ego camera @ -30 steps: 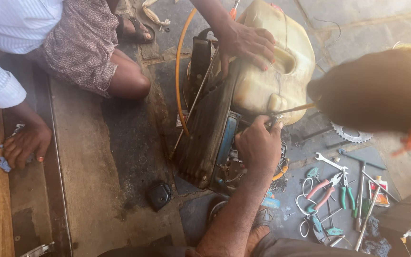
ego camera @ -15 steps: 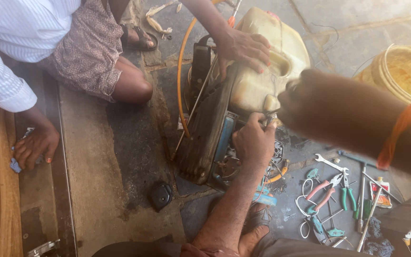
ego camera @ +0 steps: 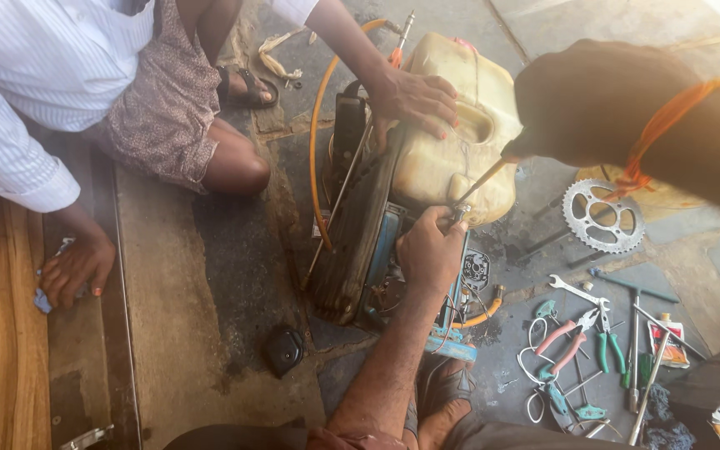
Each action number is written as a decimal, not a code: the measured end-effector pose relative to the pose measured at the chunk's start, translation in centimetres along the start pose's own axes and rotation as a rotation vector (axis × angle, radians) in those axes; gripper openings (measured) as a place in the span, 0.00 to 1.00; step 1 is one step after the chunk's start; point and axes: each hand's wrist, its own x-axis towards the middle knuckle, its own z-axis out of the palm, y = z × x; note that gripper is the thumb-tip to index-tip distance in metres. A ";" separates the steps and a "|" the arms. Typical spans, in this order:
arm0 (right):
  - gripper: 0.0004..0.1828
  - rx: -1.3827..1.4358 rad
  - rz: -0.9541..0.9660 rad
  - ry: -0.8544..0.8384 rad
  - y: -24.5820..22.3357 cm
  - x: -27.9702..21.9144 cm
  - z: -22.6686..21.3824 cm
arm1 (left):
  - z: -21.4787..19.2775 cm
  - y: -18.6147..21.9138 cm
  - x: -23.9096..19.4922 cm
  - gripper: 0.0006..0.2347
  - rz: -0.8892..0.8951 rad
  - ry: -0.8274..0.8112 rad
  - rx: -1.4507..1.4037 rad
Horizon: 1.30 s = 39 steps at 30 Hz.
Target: The person repairs a small internal combustion engine by disconnecting wires, removing the fuel tank, and using a screwdriver to adjust components on the engine block.
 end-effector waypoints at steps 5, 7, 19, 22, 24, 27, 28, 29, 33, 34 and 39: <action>0.24 0.260 0.040 0.018 -0.5 -1.5 0.4 | -0.1 0.0 0.0 0.14 0.002 -0.025 0.009; 0.23 0.453 0.057 0.016 -0.6 -1.4 0.1 | -0.3 0.2 0.3 0.14 0.008 -0.015 -0.002; 0.29 0.305 0.040 -0.021 -0.7 -2.9 0.8 | -0.4 0.3 0.0 0.14 -0.014 -0.046 -0.010; 0.23 0.304 -0.452 0.362 0.5 -3.2 2.1 | -0.5 0.3 0.1 0.14 -0.008 -0.047 -0.012; 0.15 0.293 -0.599 0.360 0.3 -3.5 1.2 | -0.5 0.2 0.0 0.15 -0.001 -0.047 -0.012; 0.22 0.084 -0.069 -0.119 -1.1 -4.6 -1.1 | -0.5 0.2 0.1 0.15 -0.011 -0.053 0.000; 0.23 -0.008 0.030 -0.202 -1.4 -4.9 -1.5 | -0.5 0.3 0.1 0.14 -0.012 -0.050 -0.001; 0.23 -0.120 0.017 -0.169 -1.5 -5.1 -1.5 | -0.5 0.3 0.1 0.14 -0.012 -0.047 -0.001; 0.20 -0.009 -0.356 0.278 -0.7 -4.1 0.4 | -0.4 -0.1 0.0 0.14 0.029 -0.032 -0.025; 0.17 0.076 -0.405 0.307 -0.5 -4.0 0.8 | -0.4 -0.1 0.0 0.14 0.027 -0.036 -0.025; 0.28 0.098 -0.064 0.070 -0.5 -4.2 0.9 | -0.5 -0.2 0.0 0.14 0.043 -0.025 -0.034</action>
